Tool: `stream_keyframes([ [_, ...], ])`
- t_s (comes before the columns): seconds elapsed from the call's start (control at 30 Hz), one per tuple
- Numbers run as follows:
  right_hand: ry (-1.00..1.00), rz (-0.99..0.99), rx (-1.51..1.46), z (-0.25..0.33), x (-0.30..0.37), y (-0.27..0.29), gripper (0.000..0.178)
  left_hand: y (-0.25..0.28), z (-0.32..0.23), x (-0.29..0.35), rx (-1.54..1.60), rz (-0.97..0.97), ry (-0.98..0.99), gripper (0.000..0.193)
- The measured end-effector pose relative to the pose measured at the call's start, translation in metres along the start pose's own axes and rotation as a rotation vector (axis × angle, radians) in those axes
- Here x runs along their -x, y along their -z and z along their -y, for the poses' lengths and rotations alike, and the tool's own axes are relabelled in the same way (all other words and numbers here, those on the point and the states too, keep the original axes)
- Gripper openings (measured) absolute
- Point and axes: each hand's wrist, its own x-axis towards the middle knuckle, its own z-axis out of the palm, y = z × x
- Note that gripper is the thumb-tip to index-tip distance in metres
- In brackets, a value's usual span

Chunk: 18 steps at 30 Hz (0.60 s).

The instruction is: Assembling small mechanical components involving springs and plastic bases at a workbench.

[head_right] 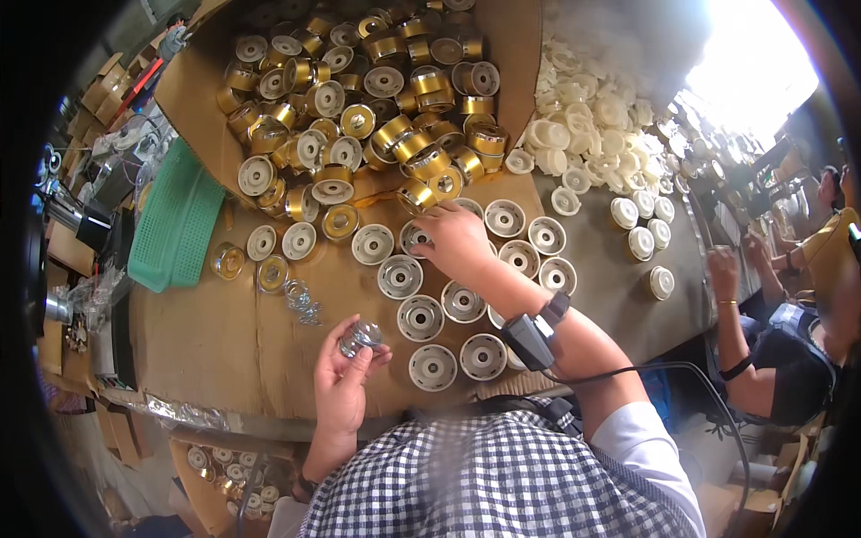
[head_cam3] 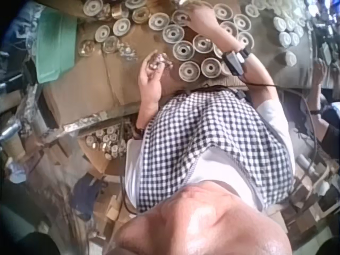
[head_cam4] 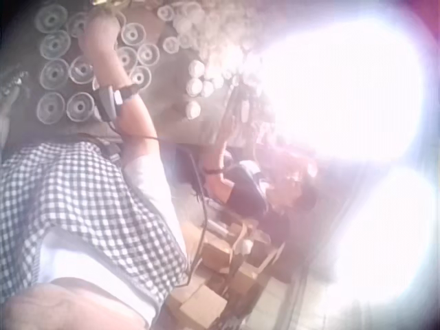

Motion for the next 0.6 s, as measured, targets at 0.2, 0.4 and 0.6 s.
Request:
stream_keyframes([
  [0.2, -0.041, 0.016, -0.396, 0.062, 0.023, 0.038, 0.042, 0.014, 0.015, -0.005, -0.179, -0.049, -0.241, 0.05],
  [0.4, -0.148, 0.359, -0.739, 0.09, 0.048, 0.057, 0.047, 0.004, 0.004, -0.009, -0.417, 0.009, -0.445, 0.047],
  [0.6, -0.081, 0.322, -0.667, 0.092, 0.063, 0.062, 0.045, 0.008, 0.008, -0.006, -0.15, -0.073, -0.174, 0.029],
])
